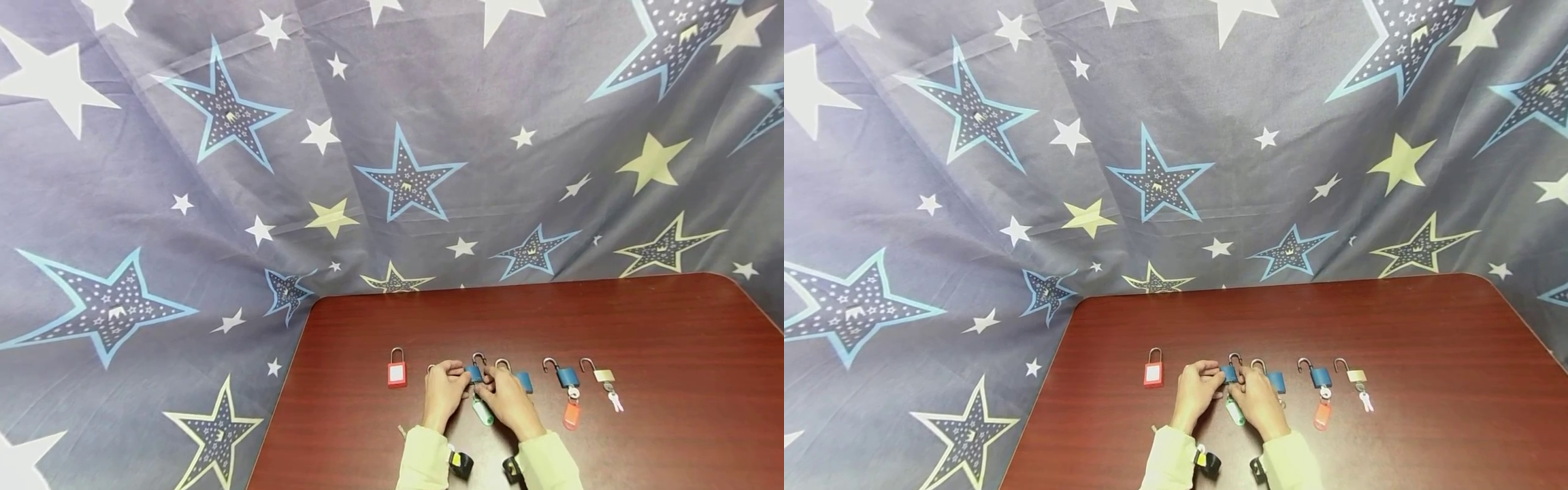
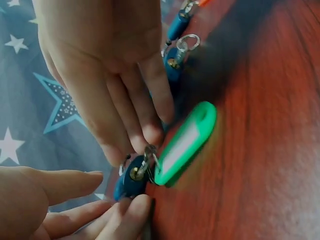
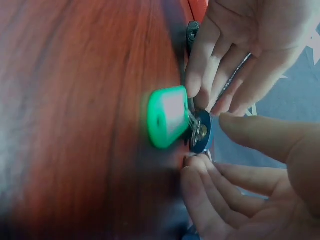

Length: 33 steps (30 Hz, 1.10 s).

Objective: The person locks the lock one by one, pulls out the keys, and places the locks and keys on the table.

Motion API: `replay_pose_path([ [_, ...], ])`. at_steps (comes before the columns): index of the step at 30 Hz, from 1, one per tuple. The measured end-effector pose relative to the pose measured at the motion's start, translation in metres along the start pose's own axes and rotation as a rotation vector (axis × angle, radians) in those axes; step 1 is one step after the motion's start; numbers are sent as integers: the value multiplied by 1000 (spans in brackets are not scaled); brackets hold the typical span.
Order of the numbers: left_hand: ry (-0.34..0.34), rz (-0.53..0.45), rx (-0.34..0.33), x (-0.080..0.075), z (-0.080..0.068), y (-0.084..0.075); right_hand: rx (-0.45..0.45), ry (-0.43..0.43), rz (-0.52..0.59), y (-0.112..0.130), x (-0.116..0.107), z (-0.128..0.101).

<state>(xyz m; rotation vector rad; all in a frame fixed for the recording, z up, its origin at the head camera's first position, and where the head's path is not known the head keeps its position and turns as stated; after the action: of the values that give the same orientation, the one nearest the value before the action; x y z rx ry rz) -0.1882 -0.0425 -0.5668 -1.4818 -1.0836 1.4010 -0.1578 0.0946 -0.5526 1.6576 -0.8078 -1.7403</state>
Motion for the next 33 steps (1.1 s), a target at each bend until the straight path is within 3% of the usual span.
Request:
replay_pose_path([
  [8,-86,164,30,3,-2,-4,46,9,14,0,8,3],
  [15,-66,120,26,6,-2,-1,59,-5,33,-1,10,4],
  [21,-80,107,44,-1,-2,-5,33,-59,83,-1,10,5],
  [25,-88,33,55,-7,-2,-10,3,-127,179,3,7,6],
  [33,-53,-284,-20,-18,-4,-24,29,-206,258,10,0,5],
])
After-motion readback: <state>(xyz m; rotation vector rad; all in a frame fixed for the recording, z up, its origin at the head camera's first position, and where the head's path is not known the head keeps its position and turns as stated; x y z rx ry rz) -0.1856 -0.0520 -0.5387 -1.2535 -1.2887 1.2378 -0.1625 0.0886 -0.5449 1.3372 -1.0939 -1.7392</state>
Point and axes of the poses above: each hand's wrist, its own z-axis towards the middle knuckle, its own x-axis out of the palm, y = z × x, the point moved 3 cm from there along z, towards the middle knuckle
